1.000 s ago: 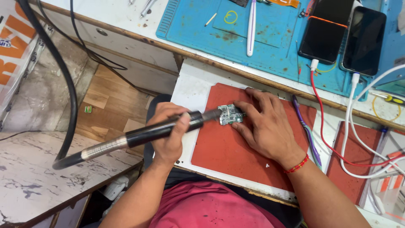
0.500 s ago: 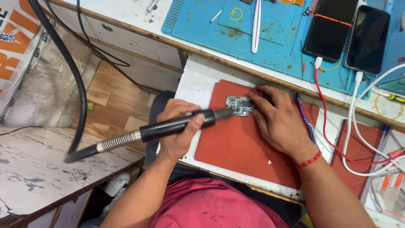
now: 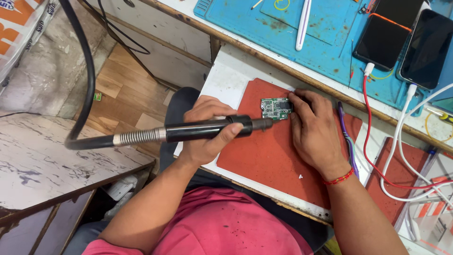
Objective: The person uses a hot air gun to heat a small circuit board placed on a red mat, then switches to a purple pen-like tool to scrape or clean the board's surface. The workspace includes a blue mat with tools and two smartphones connected by cables.
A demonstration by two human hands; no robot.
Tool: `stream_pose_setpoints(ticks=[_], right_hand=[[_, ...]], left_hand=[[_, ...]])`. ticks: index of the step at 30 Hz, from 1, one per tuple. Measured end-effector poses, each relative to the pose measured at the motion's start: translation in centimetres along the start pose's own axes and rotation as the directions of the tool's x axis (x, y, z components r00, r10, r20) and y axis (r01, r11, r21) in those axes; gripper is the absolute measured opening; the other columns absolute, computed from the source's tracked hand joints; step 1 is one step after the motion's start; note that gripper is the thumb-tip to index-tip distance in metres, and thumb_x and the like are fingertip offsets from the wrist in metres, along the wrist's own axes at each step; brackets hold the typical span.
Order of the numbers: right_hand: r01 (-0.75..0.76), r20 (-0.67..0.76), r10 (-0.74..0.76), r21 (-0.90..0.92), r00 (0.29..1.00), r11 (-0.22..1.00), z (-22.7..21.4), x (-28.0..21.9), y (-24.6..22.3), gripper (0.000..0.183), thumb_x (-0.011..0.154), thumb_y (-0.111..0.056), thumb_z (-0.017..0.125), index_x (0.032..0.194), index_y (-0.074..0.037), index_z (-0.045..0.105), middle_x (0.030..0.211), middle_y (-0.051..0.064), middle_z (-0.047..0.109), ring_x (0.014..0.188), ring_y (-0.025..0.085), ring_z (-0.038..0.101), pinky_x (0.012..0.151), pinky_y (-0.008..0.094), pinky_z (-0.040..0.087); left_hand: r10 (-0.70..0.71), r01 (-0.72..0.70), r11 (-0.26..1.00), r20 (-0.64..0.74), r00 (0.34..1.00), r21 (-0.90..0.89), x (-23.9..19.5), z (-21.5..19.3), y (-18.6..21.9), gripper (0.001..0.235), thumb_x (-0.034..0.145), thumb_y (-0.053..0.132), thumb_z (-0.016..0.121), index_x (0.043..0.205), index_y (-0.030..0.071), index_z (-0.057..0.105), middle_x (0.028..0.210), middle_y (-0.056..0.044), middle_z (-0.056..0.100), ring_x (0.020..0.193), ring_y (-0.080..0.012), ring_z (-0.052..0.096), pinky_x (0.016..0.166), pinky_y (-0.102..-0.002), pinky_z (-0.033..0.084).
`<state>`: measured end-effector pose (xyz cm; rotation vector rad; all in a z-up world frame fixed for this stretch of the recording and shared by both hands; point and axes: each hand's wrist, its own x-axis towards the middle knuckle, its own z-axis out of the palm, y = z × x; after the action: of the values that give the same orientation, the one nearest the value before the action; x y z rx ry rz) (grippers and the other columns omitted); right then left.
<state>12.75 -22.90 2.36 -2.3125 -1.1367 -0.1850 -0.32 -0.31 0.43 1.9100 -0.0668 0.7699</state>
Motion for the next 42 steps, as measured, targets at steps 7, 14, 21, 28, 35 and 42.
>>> stream_pose_setpoints(ticks=[7,14,21,28,35,42], right_hand=[[-0.005,0.013,0.005,0.008,1.000,1.000,0.05,-0.07,0.37,0.037,0.093,-0.002,0.067,0.130,-0.002,0.065,0.134,0.017,0.059,0.122,0.039,0.054,0.105,0.047,0.046],[-0.014,0.041,0.013,0.038,0.999,0.999,-0.30,-0.10,0.34,0.037,0.089,-0.004,0.070,0.125,-0.004,0.067,0.136,0.017,0.059,0.121,0.040,0.054,0.105,0.047,0.046],[0.047,0.048,-0.049,0.040,0.998,0.998,-0.43,-0.32,0.47,0.039,0.086,-0.007,0.074,0.124,-0.004,0.067,0.138,0.016,0.057,0.124,0.039,0.052,0.107,0.048,0.045],[0.098,0.051,-0.101,0.060,0.994,0.993,-0.52,-0.41,0.55,0.037,0.086,-0.010,0.077,0.122,-0.005,0.068,0.137,0.014,0.058,0.125,0.037,0.054,0.107,0.048,0.044],[0.102,0.061,-0.105,0.049,0.993,0.994,-0.57,-0.48,0.41,0.035,0.087,-0.011,0.076,0.122,-0.005,0.069,0.136,0.013,0.059,0.125,0.036,0.054,0.107,0.048,0.044],[0.092,0.069,-0.094,0.037,0.993,0.995,-0.55,-0.40,0.31,0.036,0.088,-0.011,0.075,0.123,-0.005,0.069,0.136,0.013,0.058,0.126,0.036,0.053,0.109,0.048,0.043]], left_hand=[[-0.052,0.052,0.999,0.010,0.999,-0.016,0.25,-0.18,-0.14,0.034,0.093,0.035,0.080,0.101,0.003,0.072,0.100,-0.009,0.074,0.100,-0.0218,0.068,0.094,-0.035,0.054],[-0.038,0.038,0.999,0.000,0.999,-0.021,0.31,-0.10,0.12,0.032,0.092,0.032,0.082,0.101,0.003,0.071,0.098,-0.008,0.074,0.094,-0.0201,0.066,0.089,-0.033,0.054],[0.041,-0.035,0.997,0.086,0.995,-0.074,0.52,-0.37,-0.15,0.030,0.093,0.029,0.081,0.106,0.004,0.069,0.102,-0.007,0.074,0.095,-0.0210,0.067,0.090,-0.033,0.053],[-0.046,0.046,0.998,-0.004,0.999,0.038,0.25,0.06,-0.15,0.033,0.094,0.031,0.082,0.106,0.003,0.068,0.102,-0.009,0.074,0.100,-0.0219,0.069,0.090,-0.033,0.056],[-0.062,0.062,0.998,0.034,0.997,0.009,0.14,-0.10,-0.08,0.034,0.093,0.034,0.082,0.104,0.003,0.069,0.100,-0.009,0.074,0.096,-0.0219,0.068,0.089,-0.034,0.055],[0.038,-0.034,0.998,0.085,0.996,-0.051,0.49,0.05,-0.10,0.037,0.090,0.036,0.083,0.103,0.004,0.070,0.097,-0.008,0.075,0.097,-0.0226,0.067,0.087,-0.034,0.054]])
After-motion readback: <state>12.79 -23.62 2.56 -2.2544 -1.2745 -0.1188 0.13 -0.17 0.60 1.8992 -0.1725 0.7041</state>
